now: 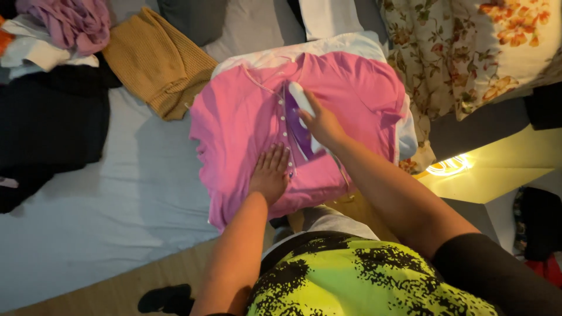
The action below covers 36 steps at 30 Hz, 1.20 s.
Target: The person folds a white cloth and places it on a bed. They then pick up a pink shirt, lay it flat, and iron it using a purple iron. The person irons both the front and back of the shirt, adjusting its position on the bed as needed.
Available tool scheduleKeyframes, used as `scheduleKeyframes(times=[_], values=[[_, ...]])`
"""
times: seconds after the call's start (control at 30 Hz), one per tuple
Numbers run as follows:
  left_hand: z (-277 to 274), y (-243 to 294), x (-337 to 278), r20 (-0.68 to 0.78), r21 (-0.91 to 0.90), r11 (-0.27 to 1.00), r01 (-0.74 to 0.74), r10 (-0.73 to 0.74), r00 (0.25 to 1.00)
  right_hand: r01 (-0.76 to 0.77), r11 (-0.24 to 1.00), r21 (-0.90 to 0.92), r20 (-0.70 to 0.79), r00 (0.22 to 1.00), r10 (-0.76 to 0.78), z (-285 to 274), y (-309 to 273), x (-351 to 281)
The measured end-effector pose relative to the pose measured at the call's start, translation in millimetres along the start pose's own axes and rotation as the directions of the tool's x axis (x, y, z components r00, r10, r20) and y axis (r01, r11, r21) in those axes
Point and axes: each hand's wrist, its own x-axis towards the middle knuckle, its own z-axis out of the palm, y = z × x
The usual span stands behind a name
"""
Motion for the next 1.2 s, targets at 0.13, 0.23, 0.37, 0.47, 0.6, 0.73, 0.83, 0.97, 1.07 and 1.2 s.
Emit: scheduleKeyframes(times=[0.13,0.23,0.37,0.47,0.6,0.73,0.83,0.97,1.07,1.2], values=[[-1,-7,3,0.088,0.002,1.0,0.013,-0.013,0.996,-0.015,0.995,-0.098,0.017,1.0,0.017,0,-2,-52],[-2,-2,6,0.096,0.005,0.999,0.038,-0.039,0.995,-0.106,0.986,-0.13,0.066,0.991,0.115,14,18,-51],[-2,-4,11,0.227,0.001,0.998,0.062,-0.061,0.972,-0.098,0.991,-0.093,0.049,0.993,0.103,24,30,-3],[-11,-5,14,0.248,0.008,0.999,0.05,-0.05,0.968,-0.1,0.994,-0.049,0.048,0.994,0.103,18,18,10],[-8,-2,11,0.236,0.025,0.999,0.042,-0.047,0.971,0.007,0.998,-0.061,-0.031,0.999,-0.009,19,16,-33],[-3,2,6,0.209,0.039,0.998,0.047,-0.054,0.976,-0.159,0.986,-0.041,0.045,0.986,0.161,29,22,-66],[1,-4,13,0.201,0.063,0.997,0.043,-0.055,0.978,-0.1,0.995,0.012,-0.002,0.995,0.1,32,19,-56],[-7,-5,12,0.264,0.045,0.998,0.051,-0.062,0.962,-0.037,0.977,0.209,-0.091,0.994,0.057,55,47,1],[-10,-2,8,0.277,0.031,0.997,0.065,-0.071,0.958,-0.062,0.965,0.255,-0.114,0.989,0.094,51,44,-17],[-8,1,5,0.234,0.079,0.996,0.051,-0.068,0.97,-0.058,0.962,0.266,-0.156,0.983,0.102,66,61,-52]])
